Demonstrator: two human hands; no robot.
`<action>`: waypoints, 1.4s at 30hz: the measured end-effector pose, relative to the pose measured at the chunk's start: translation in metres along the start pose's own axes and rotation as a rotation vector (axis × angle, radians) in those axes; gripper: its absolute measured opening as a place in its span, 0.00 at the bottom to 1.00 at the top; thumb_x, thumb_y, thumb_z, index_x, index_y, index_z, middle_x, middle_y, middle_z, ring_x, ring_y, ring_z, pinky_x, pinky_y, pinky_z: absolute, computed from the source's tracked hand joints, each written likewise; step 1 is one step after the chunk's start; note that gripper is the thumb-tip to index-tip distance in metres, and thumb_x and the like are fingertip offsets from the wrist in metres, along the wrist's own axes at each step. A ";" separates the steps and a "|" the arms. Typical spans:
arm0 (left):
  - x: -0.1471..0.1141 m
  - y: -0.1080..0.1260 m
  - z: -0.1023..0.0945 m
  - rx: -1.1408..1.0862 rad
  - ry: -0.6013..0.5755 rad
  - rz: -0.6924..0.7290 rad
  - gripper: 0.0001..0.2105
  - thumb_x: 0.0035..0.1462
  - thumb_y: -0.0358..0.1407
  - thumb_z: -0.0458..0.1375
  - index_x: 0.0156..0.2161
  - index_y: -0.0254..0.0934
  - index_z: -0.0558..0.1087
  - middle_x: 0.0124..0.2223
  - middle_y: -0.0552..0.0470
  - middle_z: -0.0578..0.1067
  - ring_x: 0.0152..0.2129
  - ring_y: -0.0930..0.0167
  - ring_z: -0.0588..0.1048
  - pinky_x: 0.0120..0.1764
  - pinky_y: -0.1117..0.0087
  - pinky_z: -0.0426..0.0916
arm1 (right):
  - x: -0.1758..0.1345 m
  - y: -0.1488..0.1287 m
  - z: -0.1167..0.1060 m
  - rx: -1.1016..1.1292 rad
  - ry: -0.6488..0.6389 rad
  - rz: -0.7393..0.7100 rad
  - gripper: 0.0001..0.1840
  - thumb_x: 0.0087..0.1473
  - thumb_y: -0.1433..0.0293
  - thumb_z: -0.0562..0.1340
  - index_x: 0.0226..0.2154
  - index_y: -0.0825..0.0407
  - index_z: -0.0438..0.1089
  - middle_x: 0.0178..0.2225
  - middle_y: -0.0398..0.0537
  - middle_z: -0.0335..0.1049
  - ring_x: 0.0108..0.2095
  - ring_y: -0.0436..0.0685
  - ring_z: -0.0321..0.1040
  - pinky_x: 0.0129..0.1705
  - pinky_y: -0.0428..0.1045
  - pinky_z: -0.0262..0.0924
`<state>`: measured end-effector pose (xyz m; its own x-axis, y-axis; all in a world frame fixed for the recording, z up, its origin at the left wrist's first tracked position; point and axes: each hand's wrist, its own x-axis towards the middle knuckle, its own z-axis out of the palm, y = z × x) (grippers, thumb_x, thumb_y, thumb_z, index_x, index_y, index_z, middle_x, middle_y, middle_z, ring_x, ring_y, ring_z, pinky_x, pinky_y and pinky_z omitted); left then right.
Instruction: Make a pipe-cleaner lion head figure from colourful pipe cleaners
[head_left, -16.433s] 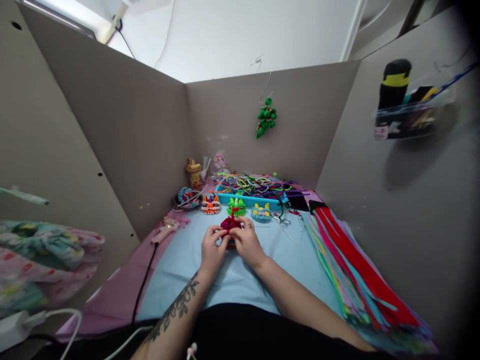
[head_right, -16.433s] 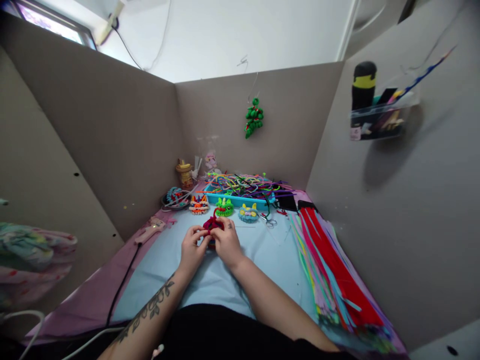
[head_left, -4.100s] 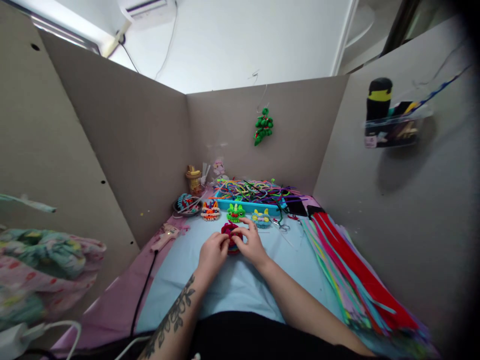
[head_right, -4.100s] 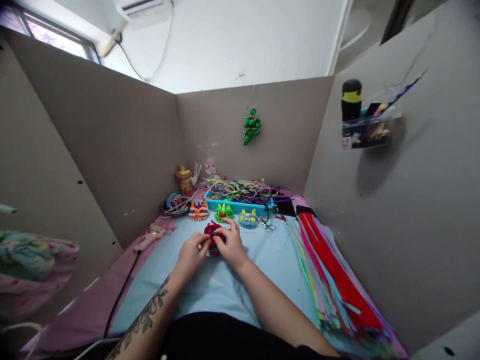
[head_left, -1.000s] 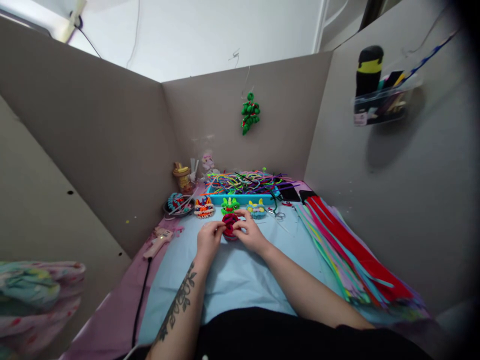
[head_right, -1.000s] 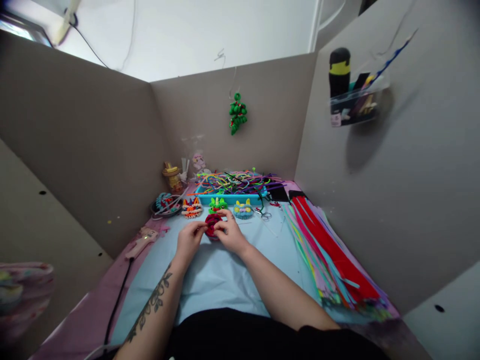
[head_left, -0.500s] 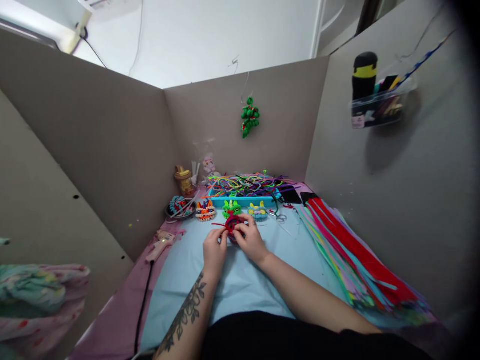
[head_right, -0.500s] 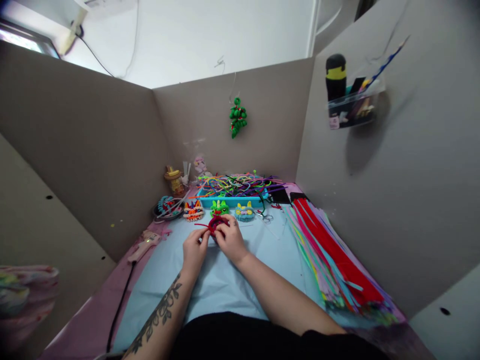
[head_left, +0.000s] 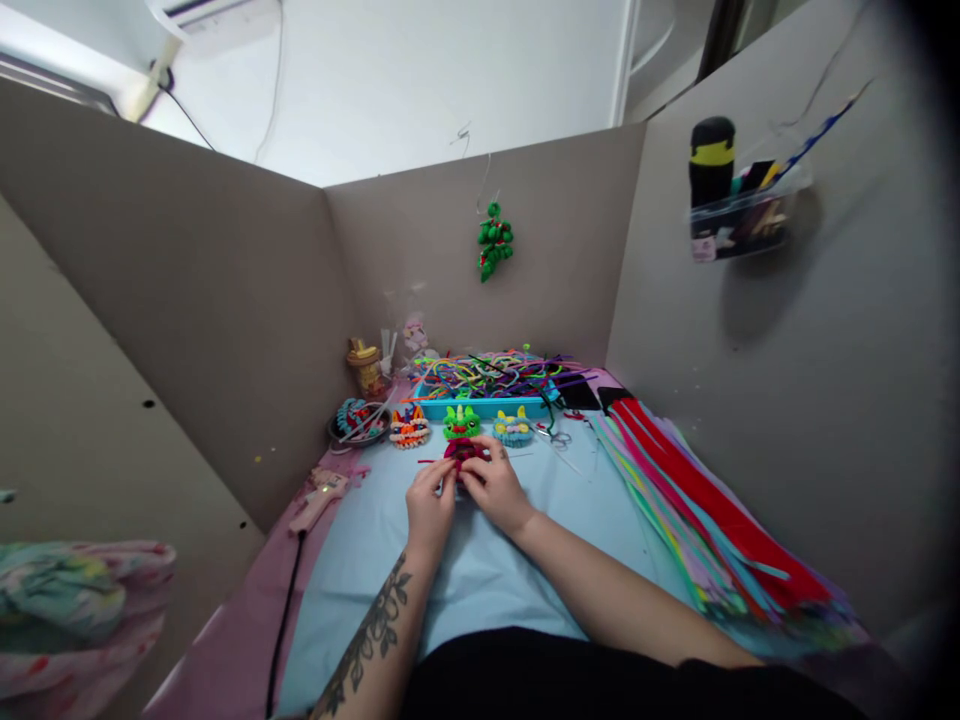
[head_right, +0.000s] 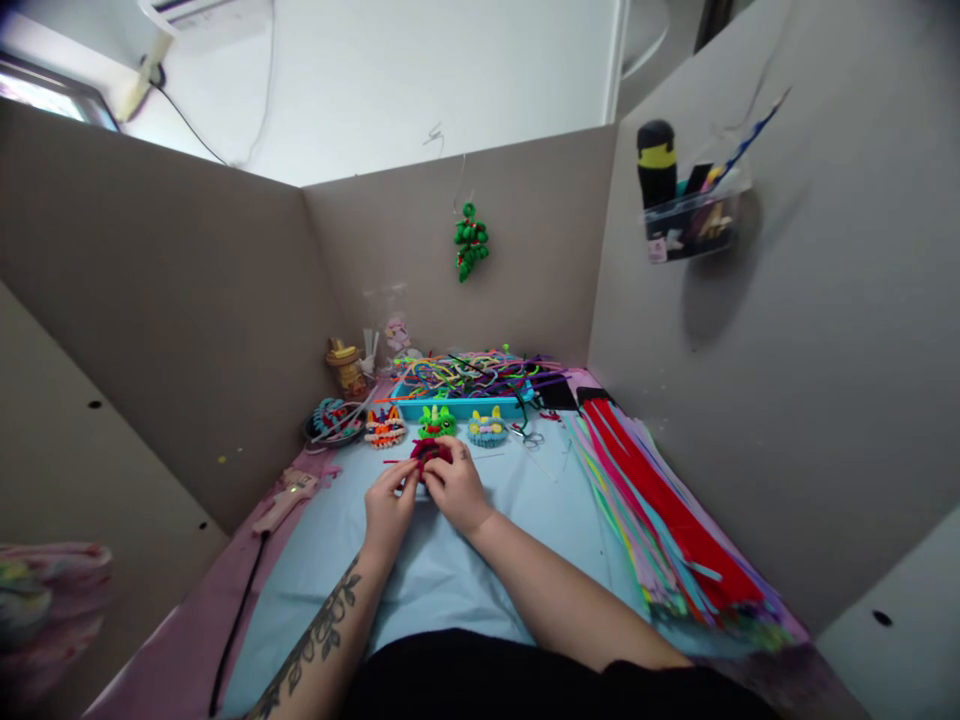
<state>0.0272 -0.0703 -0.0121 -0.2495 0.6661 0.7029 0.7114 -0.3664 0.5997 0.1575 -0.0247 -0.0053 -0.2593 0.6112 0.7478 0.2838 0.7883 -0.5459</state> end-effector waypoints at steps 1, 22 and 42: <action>-0.001 0.001 -0.001 0.005 0.038 0.001 0.08 0.57 0.34 0.54 0.39 0.39 0.76 0.42 0.46 0.76 0.41 0.66 0.74 0.42 0.62 0.71 | 0.000 0.001 0.000 -0.002 0.004 0.004 0.08 0.52 0.73 0.58 0.30 0.49 0.73 0.47 0.53 0.59 0.49 0.62 0.59 0.52 0.60 0.59; 0.002 0.004 -0.001 -0.208 -0.028 -0.204 0.06 0.56 0.36 0.55 0.35 0.36 0.72 0.33 0.51 0.76 0.30 0.72 0.74 0.33 0.72 0.69 | -0.003 -0.002 0.003 -0.049 -0.016 -0.051 0.07 0.53 0.73 0.59 0.30 0.49 0.73 0.48 0.53 0.59 0.49 0.61 0.58 0.51 0.58 0.60; -0.004 -0.004 0.001 0.162 -0.029 0.209 0.07 0.55 0.32 0.57 0.39 0.35 0.75 0.35 0.47 0.79 0.32 0.67 0.76 0.38 0.65 0.71 | -0.002 0.009 0.002 0.011 -0.025 -0.110 0.13 0.49 0.79 0.56 0.30 0.50 0.73 0.51 0.53 0.57 0.51 0.61 0.57 0.53 0.60 0.58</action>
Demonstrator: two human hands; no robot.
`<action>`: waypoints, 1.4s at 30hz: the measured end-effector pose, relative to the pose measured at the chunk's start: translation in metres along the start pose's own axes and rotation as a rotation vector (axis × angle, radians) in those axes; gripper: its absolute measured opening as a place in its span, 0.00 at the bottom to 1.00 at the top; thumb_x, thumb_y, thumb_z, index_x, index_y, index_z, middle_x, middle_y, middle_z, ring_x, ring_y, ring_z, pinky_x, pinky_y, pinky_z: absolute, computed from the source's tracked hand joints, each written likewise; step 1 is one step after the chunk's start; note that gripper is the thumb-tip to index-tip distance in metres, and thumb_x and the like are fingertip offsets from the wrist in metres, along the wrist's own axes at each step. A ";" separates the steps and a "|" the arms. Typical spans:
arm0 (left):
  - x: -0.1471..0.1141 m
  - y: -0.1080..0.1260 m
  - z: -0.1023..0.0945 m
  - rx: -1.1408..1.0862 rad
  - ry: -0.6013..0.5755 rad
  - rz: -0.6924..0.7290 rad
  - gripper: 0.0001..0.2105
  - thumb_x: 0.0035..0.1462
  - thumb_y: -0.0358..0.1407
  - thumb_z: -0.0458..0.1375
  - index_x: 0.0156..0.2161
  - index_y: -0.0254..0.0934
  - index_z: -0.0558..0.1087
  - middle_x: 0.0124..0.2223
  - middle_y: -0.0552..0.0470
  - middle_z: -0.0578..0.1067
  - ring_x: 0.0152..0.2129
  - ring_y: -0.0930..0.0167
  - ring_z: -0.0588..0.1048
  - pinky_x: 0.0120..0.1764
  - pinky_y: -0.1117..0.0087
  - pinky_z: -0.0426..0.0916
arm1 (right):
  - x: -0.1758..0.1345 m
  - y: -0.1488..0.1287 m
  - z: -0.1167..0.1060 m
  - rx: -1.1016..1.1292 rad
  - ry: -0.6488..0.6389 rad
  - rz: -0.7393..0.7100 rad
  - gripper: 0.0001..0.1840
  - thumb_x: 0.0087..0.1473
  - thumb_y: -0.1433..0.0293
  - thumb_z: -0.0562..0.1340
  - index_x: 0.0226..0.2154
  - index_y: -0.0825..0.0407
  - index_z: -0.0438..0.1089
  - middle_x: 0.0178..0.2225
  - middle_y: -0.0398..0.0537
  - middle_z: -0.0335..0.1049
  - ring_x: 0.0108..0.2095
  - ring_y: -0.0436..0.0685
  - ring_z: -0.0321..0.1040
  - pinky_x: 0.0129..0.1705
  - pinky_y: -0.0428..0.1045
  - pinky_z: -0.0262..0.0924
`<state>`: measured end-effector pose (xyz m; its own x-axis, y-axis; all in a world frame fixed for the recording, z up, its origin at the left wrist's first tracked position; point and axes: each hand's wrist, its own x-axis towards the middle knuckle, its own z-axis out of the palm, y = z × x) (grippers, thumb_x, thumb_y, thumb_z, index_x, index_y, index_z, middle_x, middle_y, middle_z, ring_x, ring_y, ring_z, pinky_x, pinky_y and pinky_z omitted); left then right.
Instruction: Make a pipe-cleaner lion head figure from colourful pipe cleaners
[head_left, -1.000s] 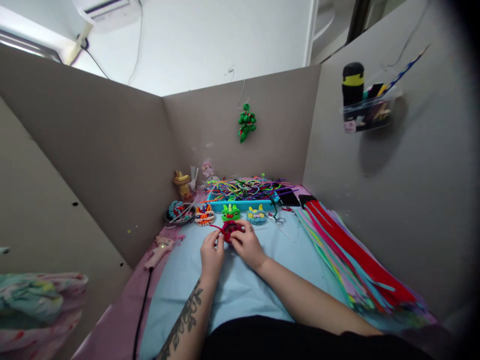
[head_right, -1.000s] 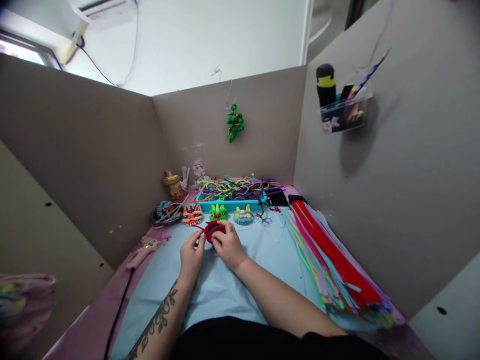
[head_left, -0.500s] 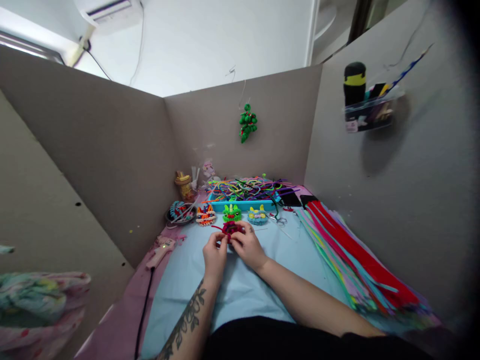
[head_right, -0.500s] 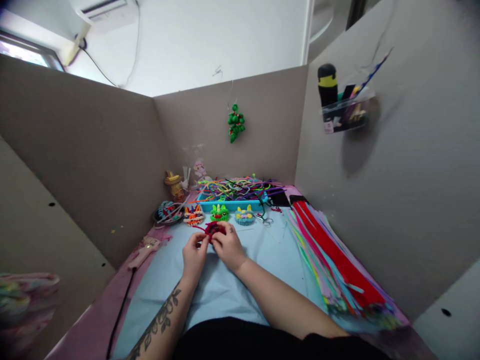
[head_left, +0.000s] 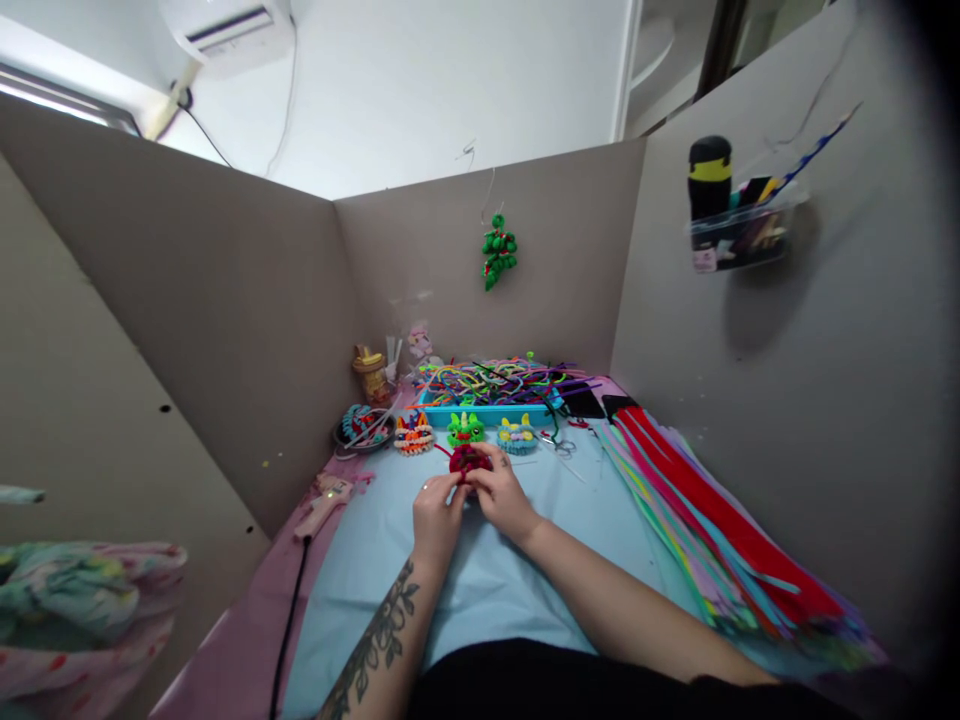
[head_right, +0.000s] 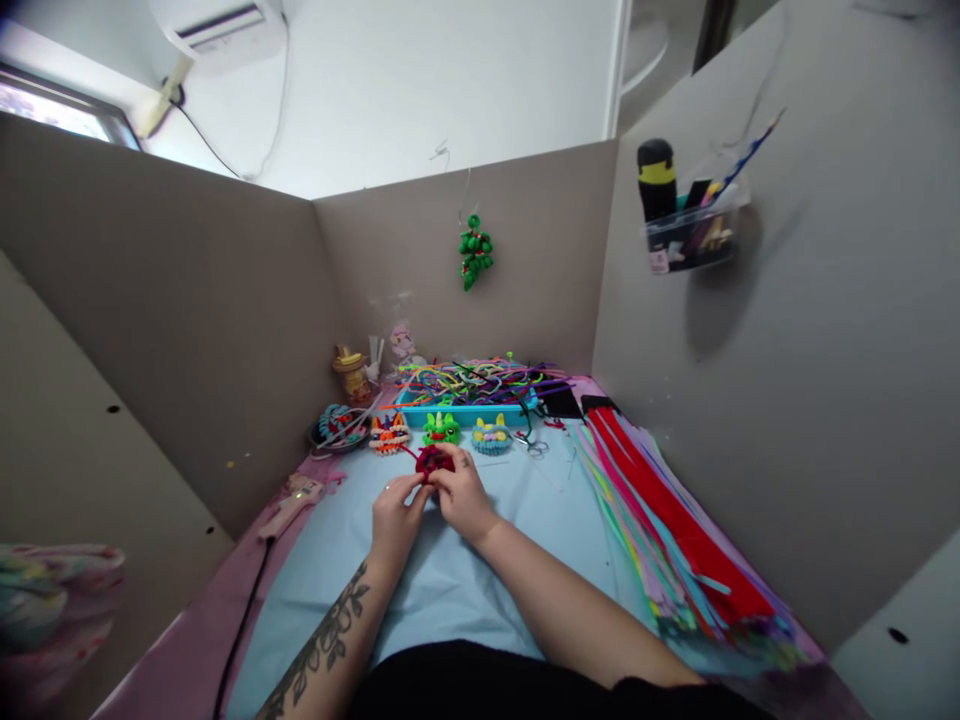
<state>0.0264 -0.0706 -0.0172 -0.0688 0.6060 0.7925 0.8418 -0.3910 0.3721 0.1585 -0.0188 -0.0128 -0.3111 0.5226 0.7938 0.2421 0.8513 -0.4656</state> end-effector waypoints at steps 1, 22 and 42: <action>0.000 -0.001 0.000 0.015 0.001 -0.002 0.06 0.55 0.32 0.58 0.38 0.35 0.75 0.34 0.47 0.79 0.32 0.67 0.76 0.37 0.66 0.71 | 0.000 0.000 0.000 0.006 -0.008 -0.013 0.13 0.48 0.80 0.56 0.31 0.50 0.74 0.52 0.52 0.57 0.52 0.62 0.57 0.53 0.60 0.57; 0.006 0.008 -0.003 0.017 -0.014 0.144 0.06 0.57 0.30 0.54 0.38 0.37 0.73 0.34 0.49 0.78 0.31 0.69 0.74 0.38 0.67 0.69 | 0.006 -0.011 -0.010 -0.017 0.117 0.091 0.11 0.51 0.76 0.55 0.32 0.52 0.72 0.51 0.54 0.59 0.49 0.61 0.61 0.52 0.59 0.58; 0.005 0.017 -0.005 -0.132 -0.095 0.024 0.07 0.56 0.31 0.54 0.35 0.38 0.74 0.33 0.49 0.75 0.32 0.69 0.72 0.38 0.67 0.67 | 0.022 -0.015 -0.013 0.098 0.108 0.213 0.07 0.53 0.72 0.56 0.26 0.51 0.66 0.48 0.52 0.61 0.51 0.61 0.58 0.53 0.59 0.53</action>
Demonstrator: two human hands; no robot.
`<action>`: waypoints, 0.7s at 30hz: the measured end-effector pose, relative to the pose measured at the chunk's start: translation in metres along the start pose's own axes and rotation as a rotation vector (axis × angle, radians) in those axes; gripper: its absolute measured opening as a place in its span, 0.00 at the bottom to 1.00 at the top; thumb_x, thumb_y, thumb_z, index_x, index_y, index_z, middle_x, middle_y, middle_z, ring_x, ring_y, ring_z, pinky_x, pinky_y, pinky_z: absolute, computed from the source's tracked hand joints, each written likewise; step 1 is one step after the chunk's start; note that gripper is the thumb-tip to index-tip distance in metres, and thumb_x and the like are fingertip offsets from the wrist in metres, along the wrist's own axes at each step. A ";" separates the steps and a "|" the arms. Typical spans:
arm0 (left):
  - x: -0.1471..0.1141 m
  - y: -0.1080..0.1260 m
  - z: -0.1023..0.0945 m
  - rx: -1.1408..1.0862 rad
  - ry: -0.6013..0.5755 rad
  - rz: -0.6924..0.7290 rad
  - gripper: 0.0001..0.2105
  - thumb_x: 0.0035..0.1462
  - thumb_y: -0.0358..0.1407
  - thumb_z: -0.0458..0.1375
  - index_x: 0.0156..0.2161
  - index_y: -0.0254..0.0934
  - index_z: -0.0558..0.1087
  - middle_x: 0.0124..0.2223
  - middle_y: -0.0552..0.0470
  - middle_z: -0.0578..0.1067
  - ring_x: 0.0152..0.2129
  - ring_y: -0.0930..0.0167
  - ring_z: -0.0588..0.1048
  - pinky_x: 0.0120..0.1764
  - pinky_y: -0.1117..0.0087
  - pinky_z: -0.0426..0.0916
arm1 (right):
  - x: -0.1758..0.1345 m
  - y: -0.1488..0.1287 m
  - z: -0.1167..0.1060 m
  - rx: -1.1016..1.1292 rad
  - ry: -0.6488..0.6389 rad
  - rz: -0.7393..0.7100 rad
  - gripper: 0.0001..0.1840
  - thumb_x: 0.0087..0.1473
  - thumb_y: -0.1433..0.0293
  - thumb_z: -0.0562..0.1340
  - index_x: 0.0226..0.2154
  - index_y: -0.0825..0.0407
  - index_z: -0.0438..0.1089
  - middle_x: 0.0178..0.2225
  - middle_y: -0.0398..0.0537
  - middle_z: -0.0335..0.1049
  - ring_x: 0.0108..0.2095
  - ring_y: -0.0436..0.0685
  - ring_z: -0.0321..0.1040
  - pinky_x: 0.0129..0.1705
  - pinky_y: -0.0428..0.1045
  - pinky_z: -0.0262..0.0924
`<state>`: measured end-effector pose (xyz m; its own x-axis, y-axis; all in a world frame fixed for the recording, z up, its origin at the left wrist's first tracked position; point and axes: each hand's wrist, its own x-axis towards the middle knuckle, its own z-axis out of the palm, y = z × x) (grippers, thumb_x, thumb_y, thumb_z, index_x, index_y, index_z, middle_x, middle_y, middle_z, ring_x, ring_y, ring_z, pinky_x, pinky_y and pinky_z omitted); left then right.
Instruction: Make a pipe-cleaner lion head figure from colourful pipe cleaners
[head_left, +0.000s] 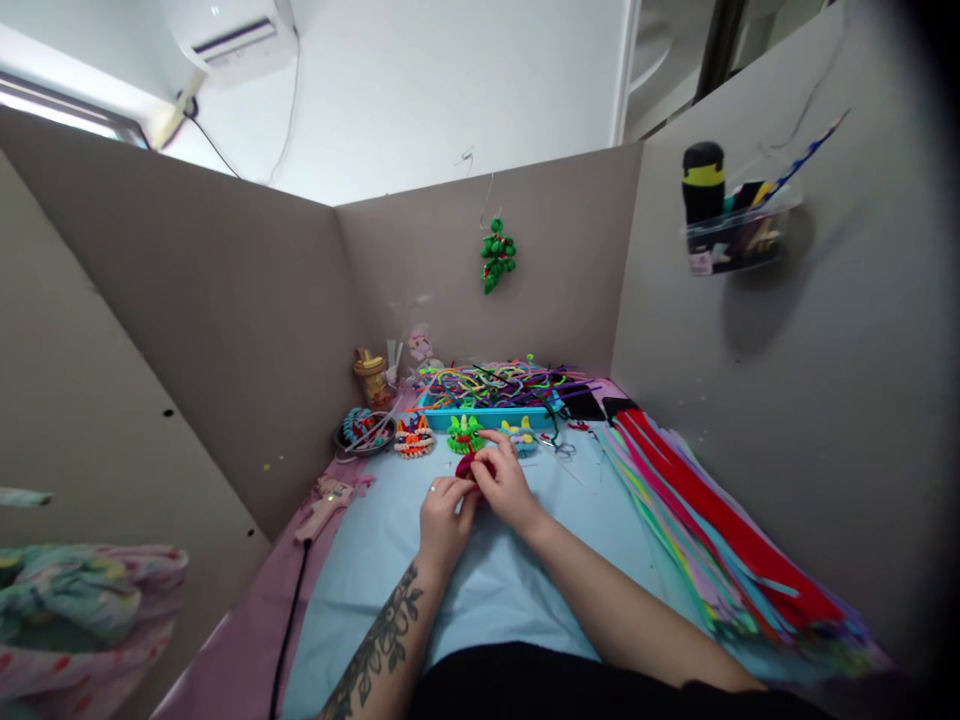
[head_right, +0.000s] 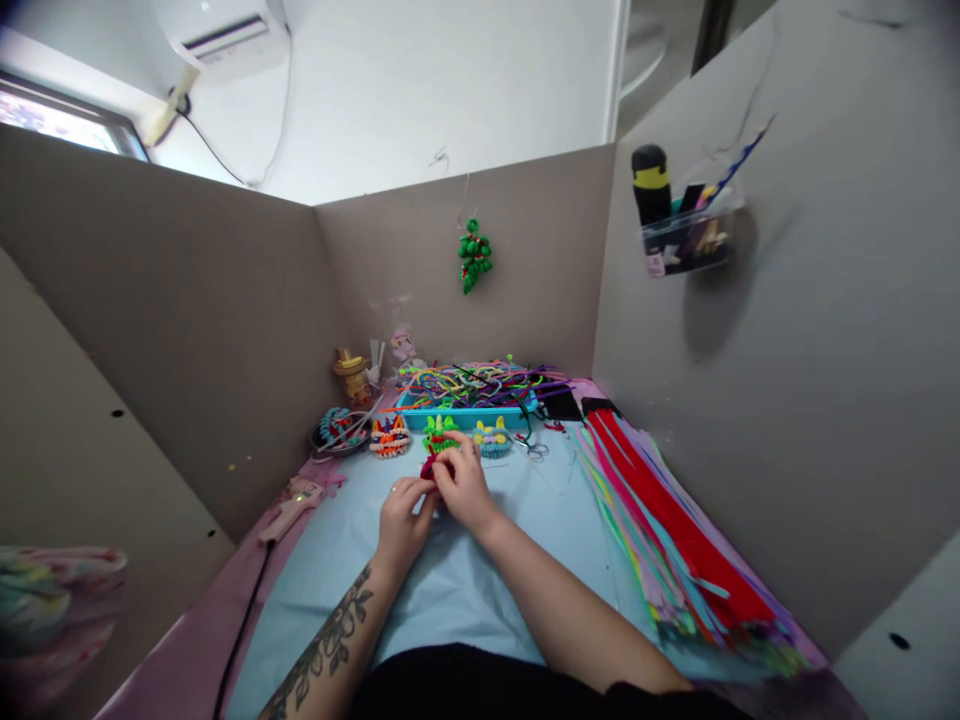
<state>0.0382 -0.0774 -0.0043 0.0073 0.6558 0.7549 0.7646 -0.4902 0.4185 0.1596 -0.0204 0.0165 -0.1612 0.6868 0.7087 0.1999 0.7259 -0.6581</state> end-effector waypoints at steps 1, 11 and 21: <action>0.001 0.000 0.000 -0.066 0.023 -0.046 0.06 0.56 0.32 0.54 0.34 0.38 0.74 0.32 0.50 0.75 0.31 0.70 0.72 0.37 0.68 0.68 | -0.001 0.000 -0.001 -0.004 0.008 -0.022 0.06 0.54 0.72 0.55 0.27 0.51 0.66 0.48 0.53 0.60 0.51 0.61 0.57 0.53 0.59 0.53; 0.007 -0.009 0.001 -0.630 0.131 -0.547 0.09 0.50 0.40 0.59 0.30 0.34 0.70 0.26 0.54 0.72 0.24 0.74 0.71 0.29 0.73 0.67 | -0.018 0.000 -0.003 -0.173 -0.028 -0.349 0.05 0.54 0.73 0.55 0.34 0.50 0.65 0.51 0.53 0.56 0.53 0.62 0.55 0.54 0.61 0.56; 0.006 -0.019 0.000 -0.448 0.059 -0.470 0.10 0.53 0.38 0.55 0.35 0.35 0.75 0.34 0.48 0.78 0.31 0.68 0.75 0.34 0.69 0.70 | -0.013 0.008 -0.001 -0.128 -0.089 -0.152 0.08 0.51 0.74 0.59 0.35 0.50 0.70 0.52 0.54 0.59 0.54 0.64 0.55 0.56 0.63 0.53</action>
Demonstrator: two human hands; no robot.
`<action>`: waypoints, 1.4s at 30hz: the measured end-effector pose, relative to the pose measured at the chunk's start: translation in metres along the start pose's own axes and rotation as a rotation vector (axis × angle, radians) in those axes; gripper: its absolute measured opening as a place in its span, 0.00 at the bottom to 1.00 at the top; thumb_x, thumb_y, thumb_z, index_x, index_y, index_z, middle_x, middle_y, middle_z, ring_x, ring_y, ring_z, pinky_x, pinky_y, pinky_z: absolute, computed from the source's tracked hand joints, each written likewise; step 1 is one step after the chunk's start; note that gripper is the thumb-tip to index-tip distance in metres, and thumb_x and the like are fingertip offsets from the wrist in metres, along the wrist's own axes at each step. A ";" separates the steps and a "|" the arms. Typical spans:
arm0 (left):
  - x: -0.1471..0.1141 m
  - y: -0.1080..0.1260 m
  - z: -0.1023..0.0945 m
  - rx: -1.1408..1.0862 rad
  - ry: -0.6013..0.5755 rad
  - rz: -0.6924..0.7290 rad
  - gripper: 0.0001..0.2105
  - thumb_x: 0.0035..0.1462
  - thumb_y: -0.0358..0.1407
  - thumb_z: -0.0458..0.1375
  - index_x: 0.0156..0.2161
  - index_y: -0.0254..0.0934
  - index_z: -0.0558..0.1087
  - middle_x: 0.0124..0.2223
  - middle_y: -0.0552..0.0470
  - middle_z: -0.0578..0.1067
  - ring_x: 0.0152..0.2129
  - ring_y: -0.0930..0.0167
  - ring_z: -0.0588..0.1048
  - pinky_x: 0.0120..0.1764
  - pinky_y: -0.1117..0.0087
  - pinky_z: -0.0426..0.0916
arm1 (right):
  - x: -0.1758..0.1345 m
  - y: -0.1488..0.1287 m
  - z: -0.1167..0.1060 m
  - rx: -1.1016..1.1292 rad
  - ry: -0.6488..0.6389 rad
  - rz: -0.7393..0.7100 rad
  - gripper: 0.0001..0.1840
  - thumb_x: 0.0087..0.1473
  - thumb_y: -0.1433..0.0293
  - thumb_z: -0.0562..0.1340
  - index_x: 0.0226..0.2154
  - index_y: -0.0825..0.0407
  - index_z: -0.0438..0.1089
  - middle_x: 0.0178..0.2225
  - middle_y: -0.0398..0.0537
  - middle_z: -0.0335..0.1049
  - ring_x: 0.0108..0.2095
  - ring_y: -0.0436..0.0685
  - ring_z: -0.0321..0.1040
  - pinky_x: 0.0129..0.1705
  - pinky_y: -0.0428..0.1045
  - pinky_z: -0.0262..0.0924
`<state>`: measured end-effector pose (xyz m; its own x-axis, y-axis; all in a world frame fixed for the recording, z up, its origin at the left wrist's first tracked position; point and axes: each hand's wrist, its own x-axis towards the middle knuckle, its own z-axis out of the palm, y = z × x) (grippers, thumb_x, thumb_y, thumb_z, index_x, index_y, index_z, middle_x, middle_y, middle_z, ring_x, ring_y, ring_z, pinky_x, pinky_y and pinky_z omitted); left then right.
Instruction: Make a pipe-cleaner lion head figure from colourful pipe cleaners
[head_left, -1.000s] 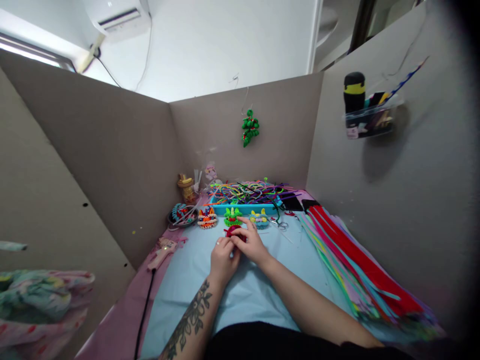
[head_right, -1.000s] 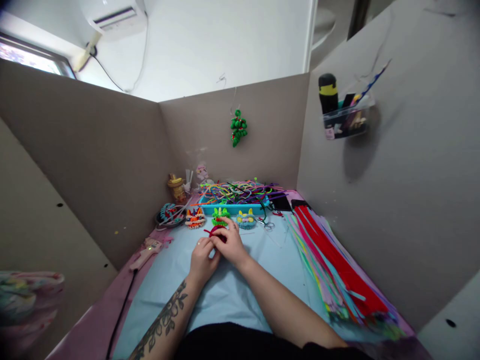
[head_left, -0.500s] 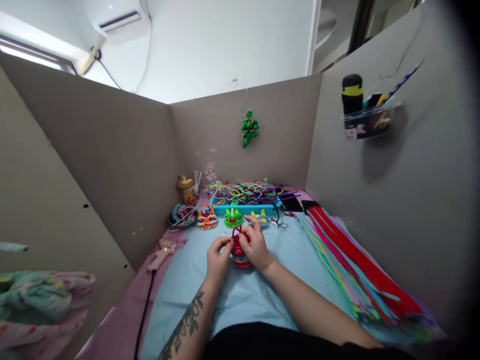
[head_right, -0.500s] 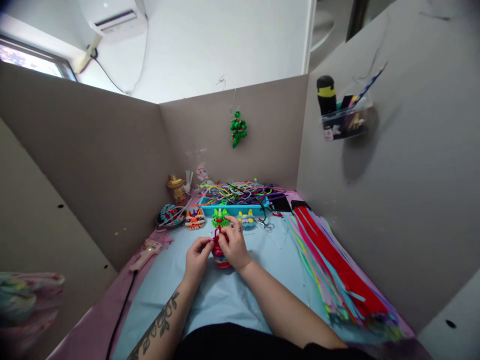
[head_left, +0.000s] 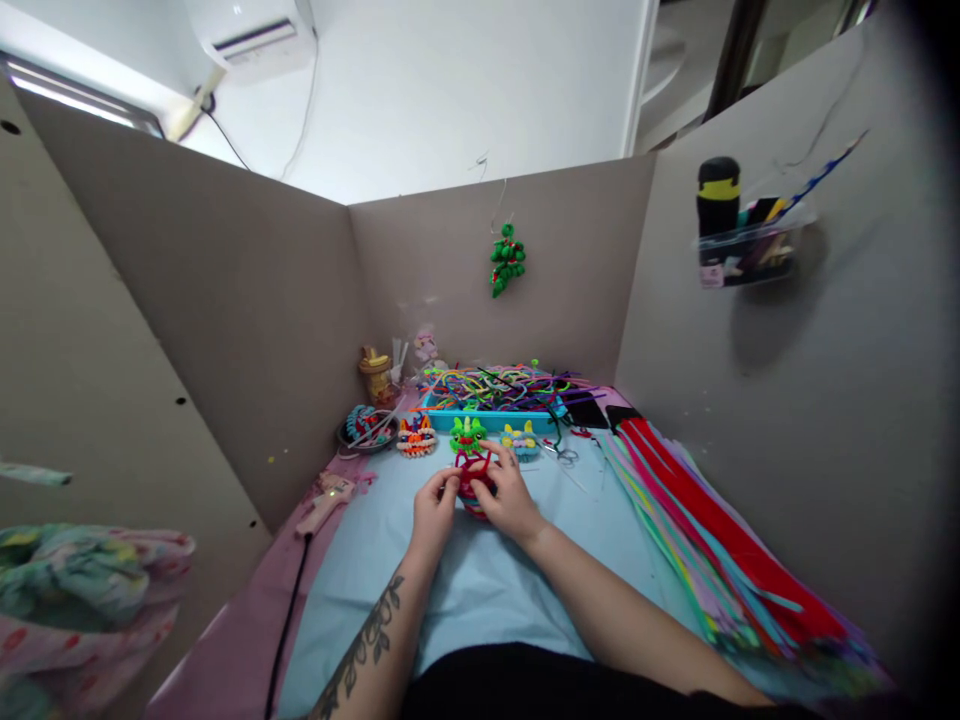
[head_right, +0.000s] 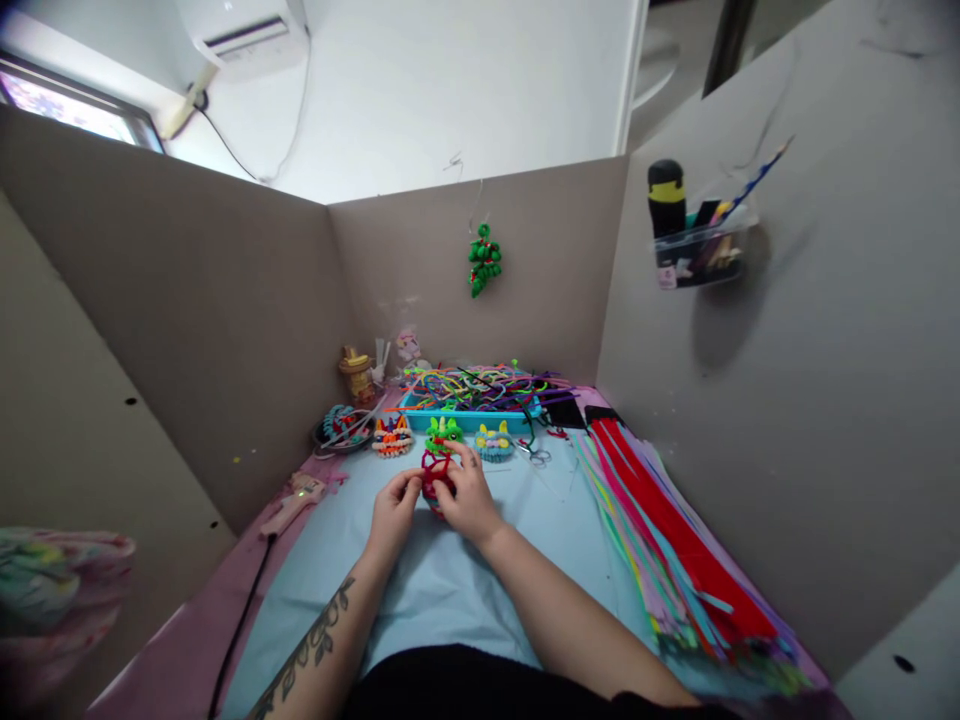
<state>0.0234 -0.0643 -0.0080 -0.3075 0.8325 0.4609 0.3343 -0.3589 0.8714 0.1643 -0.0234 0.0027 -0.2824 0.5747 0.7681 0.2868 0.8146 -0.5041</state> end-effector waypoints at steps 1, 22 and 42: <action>0.000 -0.001 -0.001 0.035 -0.007 0.029 0.10 0.53 0.37 0.55 0.36 0.35 0.75 0.35 0.47 0.78 0.32 0.68 0.75 0.35 0.69 0.70 | 0.000 0.001 -0.001 0.004 0.014 0.010 0.08 0.50 0.74 0.59 0.34 0.50 0.70 0.51 0.54 0.59 0.53 0.64 0.56 0.56 0.62 0.53; -0.002 0.011 0.003 0.185 -0.017 0.170 0.11 0.57 0.38 0.51 0.27 0.36 0.68 0.26 0.54 0.69 0.25 0.73 0.68 0.29 0.73 0.62 | 0.001 -0.003 -0.006 -0.091 -0.042 -0.217 0.10 0.54 0.74 0.56 0.29 0.47 0.72 0.45 0.50 0.64 0.48 0.61 0.58 0.50 0.61 0.59; -0.012 0.019 0.002 0.190 -0.088 0.423 0.11 0.51 0.30 0.57 0.41 0.39 0.71 0.38 0.49 0.68 0.35 0.69 0.69 0.35 0.70 0.66 | -0.007 0.004 0.001 -0.079 -0.154 -0.152 0.18 0.47 0.78 0.59 0.42 0.51 0.70 0.51 0.54 0.58 0.50 0.63 0.56 0.52 0.60 0.59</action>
<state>0.0351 -0.0807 0.0026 -0.0349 0.6651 0.7459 0.5734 -0.5980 0.5600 0.1659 -0.0242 -0.0046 -0.4628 0.4556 0.7604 0.2990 0.8878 -0.3500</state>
